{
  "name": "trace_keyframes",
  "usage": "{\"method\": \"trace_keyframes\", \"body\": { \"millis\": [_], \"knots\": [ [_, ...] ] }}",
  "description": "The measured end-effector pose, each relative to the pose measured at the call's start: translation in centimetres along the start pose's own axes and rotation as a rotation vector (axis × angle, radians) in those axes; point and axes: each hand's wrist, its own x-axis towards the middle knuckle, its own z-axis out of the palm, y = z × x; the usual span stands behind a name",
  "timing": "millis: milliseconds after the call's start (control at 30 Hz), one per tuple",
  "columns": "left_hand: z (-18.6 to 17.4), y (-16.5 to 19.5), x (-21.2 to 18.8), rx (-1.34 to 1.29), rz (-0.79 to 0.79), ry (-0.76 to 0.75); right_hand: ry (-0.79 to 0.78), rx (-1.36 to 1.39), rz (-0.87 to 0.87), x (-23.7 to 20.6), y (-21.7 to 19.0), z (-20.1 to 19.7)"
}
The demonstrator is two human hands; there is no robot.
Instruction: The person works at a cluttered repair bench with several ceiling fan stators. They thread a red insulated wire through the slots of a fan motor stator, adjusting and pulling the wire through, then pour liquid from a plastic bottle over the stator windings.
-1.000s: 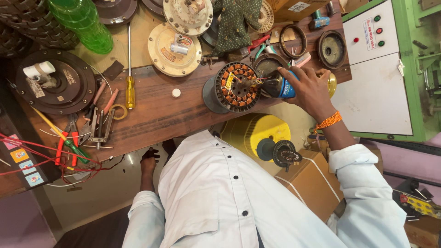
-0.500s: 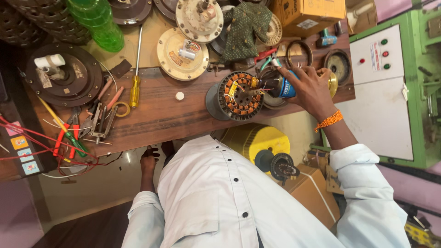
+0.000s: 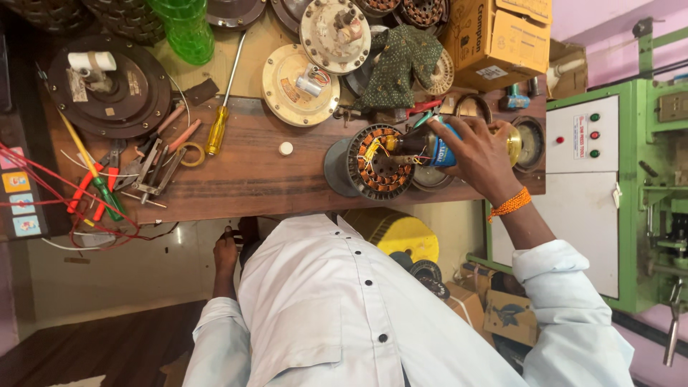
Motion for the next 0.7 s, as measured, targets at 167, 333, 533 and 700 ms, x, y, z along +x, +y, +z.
{"method": "trace_keyframes", "body": {
  "millis": [167,333,533,700],
  "knots": [
    [0.3,0.1,-0.8,-0.039,-0.014,0.042,0.029,-0.036,-0.043,1.2,-0.3,-0.6],
    [0.4,-0.4,-1.6,-0.088,-0.019,0.076,0.038,-0.055,-0.072,1.6,0.6,-0.4],
    [0.4,0.4,-2.1,-0.146,-0.053,0.062,-0.006,0.164,0.016,-0.5,2.1,1.7],
    [0.5,5.0,-3.5,0.039,0.374,-0.231,0.111,0.501,0.103,-3.6,0.9,4.9]
  ]
}}
